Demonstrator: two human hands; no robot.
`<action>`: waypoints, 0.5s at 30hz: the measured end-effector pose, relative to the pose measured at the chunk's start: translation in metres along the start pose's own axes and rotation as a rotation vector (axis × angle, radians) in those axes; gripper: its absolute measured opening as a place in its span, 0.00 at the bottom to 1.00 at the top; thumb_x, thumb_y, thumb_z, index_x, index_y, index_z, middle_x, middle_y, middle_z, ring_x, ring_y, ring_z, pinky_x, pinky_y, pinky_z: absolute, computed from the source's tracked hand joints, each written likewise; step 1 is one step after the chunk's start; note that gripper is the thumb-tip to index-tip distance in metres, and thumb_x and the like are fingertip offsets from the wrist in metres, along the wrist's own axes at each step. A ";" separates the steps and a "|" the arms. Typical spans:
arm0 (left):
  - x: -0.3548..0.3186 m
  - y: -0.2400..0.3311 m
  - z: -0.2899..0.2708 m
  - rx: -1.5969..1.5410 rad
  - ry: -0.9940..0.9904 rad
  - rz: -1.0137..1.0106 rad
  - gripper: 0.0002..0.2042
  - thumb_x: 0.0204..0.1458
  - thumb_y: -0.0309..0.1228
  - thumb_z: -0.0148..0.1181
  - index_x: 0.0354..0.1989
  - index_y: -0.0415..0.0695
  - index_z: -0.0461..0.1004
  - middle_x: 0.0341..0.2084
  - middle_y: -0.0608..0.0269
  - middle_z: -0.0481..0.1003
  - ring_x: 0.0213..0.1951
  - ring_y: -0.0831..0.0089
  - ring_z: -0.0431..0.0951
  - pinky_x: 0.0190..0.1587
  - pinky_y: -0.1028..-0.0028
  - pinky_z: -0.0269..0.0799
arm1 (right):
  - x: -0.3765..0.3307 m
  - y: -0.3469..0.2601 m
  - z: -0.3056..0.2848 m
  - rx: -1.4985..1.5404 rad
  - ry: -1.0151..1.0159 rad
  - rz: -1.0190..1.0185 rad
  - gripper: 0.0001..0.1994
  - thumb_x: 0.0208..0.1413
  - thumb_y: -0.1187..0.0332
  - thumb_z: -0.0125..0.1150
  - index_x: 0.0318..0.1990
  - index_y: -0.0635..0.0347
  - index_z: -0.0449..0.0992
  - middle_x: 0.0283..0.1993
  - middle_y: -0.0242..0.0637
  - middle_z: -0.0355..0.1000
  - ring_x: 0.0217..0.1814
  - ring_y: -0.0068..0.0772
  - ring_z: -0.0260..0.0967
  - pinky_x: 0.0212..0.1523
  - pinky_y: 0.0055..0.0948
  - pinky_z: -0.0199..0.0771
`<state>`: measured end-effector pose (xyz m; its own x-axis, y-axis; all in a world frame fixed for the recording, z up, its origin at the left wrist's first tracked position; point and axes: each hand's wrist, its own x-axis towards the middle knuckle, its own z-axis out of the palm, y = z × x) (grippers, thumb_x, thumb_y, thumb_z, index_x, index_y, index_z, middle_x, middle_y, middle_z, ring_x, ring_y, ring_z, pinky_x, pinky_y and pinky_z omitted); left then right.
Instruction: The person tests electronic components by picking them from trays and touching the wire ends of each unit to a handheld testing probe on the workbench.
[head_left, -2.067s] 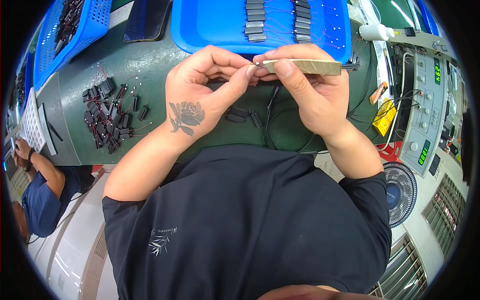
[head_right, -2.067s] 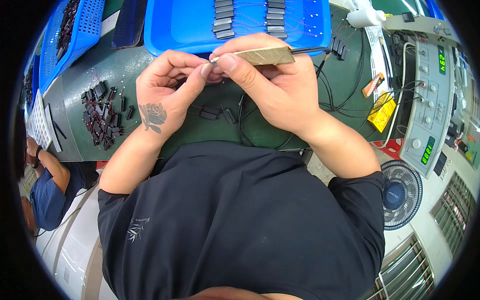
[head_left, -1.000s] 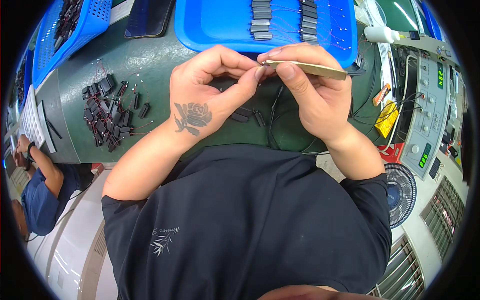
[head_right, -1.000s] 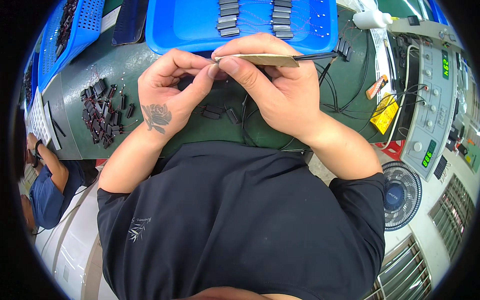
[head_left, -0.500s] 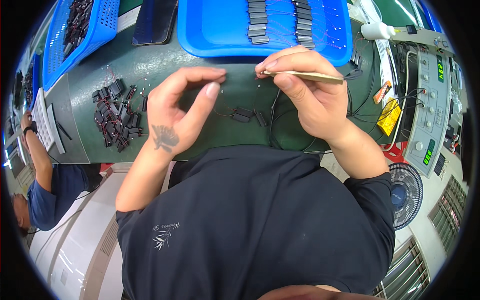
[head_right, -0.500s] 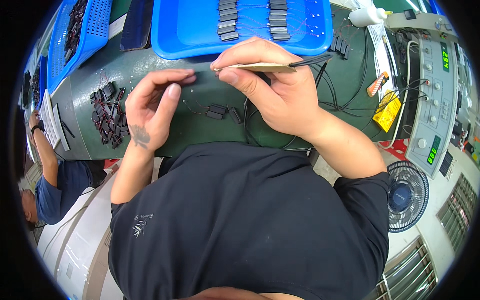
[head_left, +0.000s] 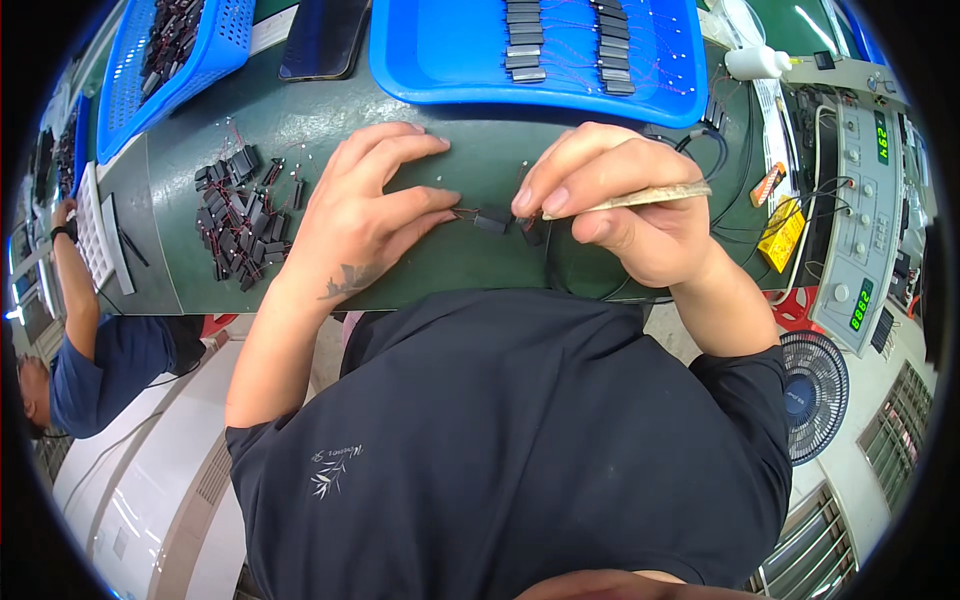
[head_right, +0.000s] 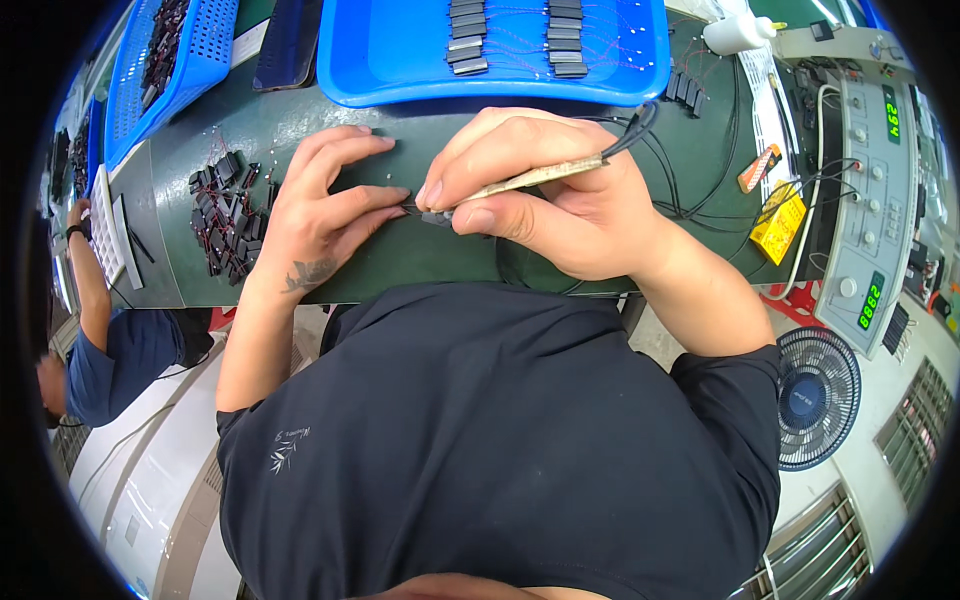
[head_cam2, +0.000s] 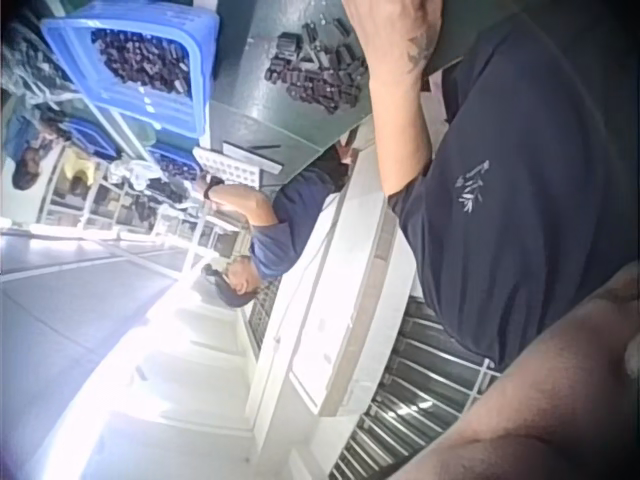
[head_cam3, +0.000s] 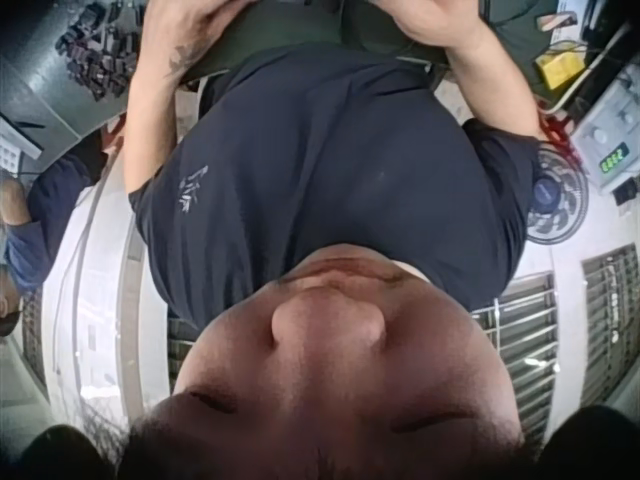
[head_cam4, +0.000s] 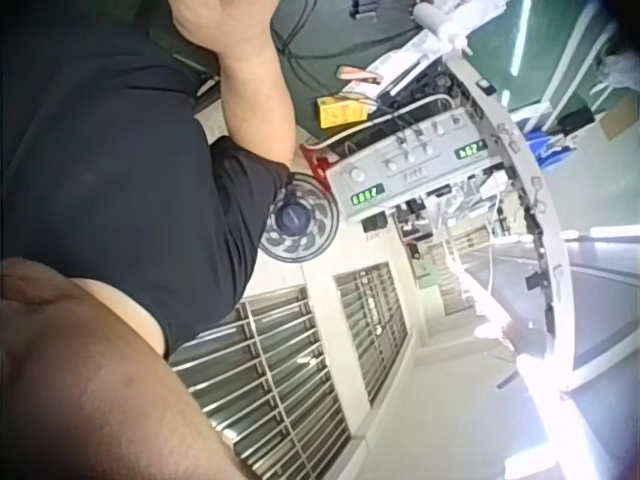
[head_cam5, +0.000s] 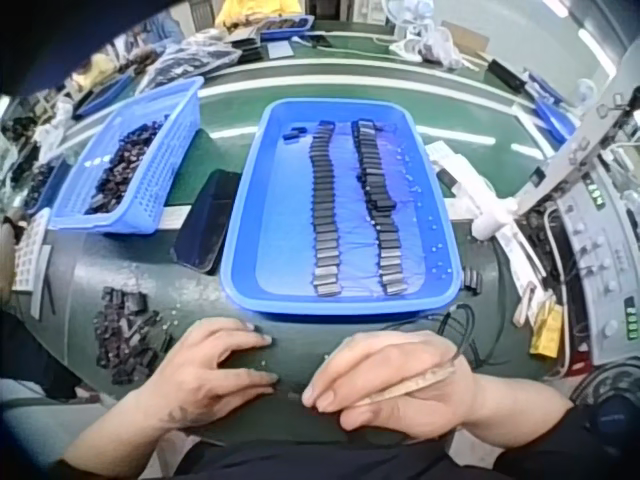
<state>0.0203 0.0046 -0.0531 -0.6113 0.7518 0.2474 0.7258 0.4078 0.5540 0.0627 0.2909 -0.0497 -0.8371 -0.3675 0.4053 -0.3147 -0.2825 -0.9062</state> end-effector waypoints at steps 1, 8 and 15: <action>-0.002 -0.002 0.000 -0.003 -0.005 0.020 0.12 0.47 0.24 0.75 0.42 0.43 0.86 0.51 0.60 0.81 0.53 0.57 0.79 0.59 0.64 0.75 | -0.002 0.001 0.002 0.056 0.007 0.024 0.05 0.68 0.73 0.68 0.46 0.65 0.84 0.48 0.50 0.82 0.45 0.43 0.82 0.48 0.38 0.85; -0.014 0.001 -0.013 -0.294 -0.139 -0.183 0.07 0.50 0.24 0.76 0.36 0.42 0.84 0.45 0.61 0.84 0.51 0.59 0.82 0.60 0.64 0.74 | -0.003 -0.006 0.005 0.097 -0.066 0.225 0.04 0.65 0.76 0.70 0.45 0.65 0.85 0.48 0.49 0.83 0.45 0.42 0.83 0.48 0.36 0.85; -0.013 -0.001 -0.024 -0.732 0.140 -0.284 0.06 0.56 0.23 0.74 0.37 0.40 0.82 0.39 0.57 0.85 0.50 0.61 0.85 0.58 0.64 0.78 | 0.003 -0.009 0.006 -0.136 -0.174 0.339 0.05 0.63 0.78 0.70 0.44 0.66 0.86 0.49 0.48 0.85 0.46 0.41 0.84 0.48 0.34 0.86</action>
<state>0.0200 -0.0177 -0.0380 -0.8107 0.5786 0.0892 0.1745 0.0933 0.9802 0.0655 0.2865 -0.0395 -0.8188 -0.5679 0.0844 -0.0999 -0.0039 -0.9950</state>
